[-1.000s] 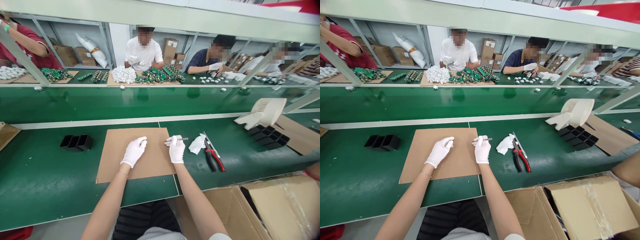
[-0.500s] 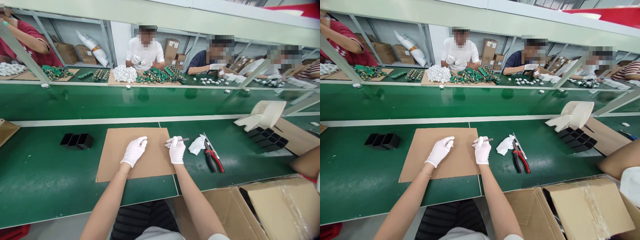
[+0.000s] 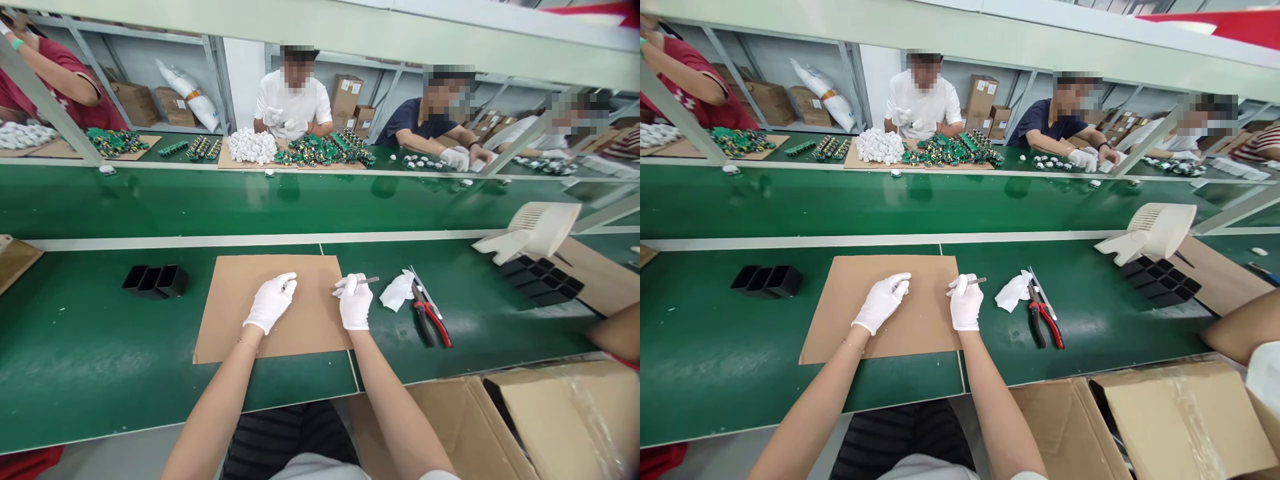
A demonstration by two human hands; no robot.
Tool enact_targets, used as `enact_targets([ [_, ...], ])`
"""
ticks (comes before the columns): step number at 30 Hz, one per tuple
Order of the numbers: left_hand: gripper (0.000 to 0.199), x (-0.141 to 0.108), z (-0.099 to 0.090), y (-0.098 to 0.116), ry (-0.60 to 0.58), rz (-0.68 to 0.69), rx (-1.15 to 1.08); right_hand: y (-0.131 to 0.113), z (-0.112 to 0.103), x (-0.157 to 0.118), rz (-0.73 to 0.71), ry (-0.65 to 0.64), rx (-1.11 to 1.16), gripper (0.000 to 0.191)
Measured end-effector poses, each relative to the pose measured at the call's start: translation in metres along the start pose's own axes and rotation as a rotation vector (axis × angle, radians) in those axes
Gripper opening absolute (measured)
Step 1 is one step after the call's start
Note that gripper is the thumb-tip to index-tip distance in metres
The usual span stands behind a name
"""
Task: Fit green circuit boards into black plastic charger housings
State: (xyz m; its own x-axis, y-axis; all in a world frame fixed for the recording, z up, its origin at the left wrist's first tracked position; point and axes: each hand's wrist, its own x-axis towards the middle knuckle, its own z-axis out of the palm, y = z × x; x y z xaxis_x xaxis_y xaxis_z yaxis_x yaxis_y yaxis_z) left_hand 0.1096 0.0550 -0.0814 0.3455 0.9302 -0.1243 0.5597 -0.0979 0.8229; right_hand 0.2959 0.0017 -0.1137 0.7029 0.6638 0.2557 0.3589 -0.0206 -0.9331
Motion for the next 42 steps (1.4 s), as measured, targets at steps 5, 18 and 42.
enact_targets([
  [5, 0.036, 0.0008, 0.0011, -0.003, 0.001, 0.004, -0.003, -0.0024, -0.0002, -0.0018, -0.007, -0.011, -0.002, 0.027],
  [18, 0.036, 0.0015, 0.0015, -0.0047, 0.006, 0.017, 0.0, -0.0023, -0.0002, -0.0024, -0.006, -0.038, -0.004, 0.025],
  [42, 0.036, 0.0013, 0.0006, -0.0024, 0.008, 0.015, 0.016, -0.0018, 0.0012, -0.0028, -0.02, -0.081, 0.017, 0.025],
])
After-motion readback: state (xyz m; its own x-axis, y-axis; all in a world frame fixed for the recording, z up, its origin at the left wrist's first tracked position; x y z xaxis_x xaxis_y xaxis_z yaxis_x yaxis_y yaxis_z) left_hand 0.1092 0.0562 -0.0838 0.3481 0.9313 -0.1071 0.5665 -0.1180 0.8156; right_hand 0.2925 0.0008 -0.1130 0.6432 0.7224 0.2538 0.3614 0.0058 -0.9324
